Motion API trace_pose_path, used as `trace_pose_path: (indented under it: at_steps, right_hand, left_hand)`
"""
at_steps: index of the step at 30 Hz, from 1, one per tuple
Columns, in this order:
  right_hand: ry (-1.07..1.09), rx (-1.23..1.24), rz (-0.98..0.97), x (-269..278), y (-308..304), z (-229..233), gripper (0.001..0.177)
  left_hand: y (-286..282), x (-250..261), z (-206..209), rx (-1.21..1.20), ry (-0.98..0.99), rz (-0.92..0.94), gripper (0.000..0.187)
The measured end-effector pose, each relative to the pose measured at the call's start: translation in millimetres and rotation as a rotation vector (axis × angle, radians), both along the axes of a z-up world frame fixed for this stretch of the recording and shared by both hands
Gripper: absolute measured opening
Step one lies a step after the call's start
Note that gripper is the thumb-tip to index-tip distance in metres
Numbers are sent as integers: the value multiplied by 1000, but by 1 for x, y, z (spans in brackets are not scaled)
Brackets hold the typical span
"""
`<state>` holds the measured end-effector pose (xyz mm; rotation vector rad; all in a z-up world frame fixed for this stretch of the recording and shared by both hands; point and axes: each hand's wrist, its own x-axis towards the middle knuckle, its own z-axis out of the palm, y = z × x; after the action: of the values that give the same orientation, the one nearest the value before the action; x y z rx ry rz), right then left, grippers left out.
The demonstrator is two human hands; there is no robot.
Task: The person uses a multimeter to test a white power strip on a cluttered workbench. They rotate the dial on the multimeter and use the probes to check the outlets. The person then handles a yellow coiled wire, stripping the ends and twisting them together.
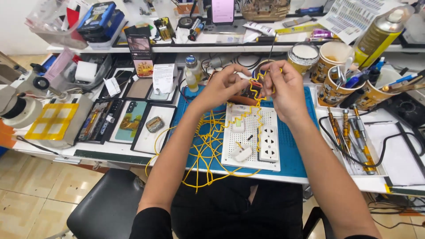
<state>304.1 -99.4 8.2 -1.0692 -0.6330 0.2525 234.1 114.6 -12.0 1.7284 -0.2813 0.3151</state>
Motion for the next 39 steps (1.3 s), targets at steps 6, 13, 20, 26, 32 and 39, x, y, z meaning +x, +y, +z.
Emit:
trace_pose_path:
  at_steps: [6, 13, 20, 26, 32, 39]
  right_hand:
    - [-53, -166, 119, -15, -2, 9, 31]
    - [-306, -420, 37, 0, 0, -19, 14]
    - [71, -90, 147, -18, -4, -7, 20]
    - [-33, -103, 257, -24, -5, 0, 22]
    - [-36, -98, 384, -20, -9, -11, 23]
    - [-201, -335, 39, -18, -5, 0, 22]
  left_hand:
    - [0, -35, 32, -192, 99, -75, 27]
    - [4, -43, 26, -119, 38, -70, 23]
    - [12, -42, 25, -61, -84, -19, 23]
    - [15, -35, 15, -18, -16, -31, 20]
    - [17, -50, 15, -32, 76, -178, 11]
    - [24, -44, 24, 98, -2, 27, 34]
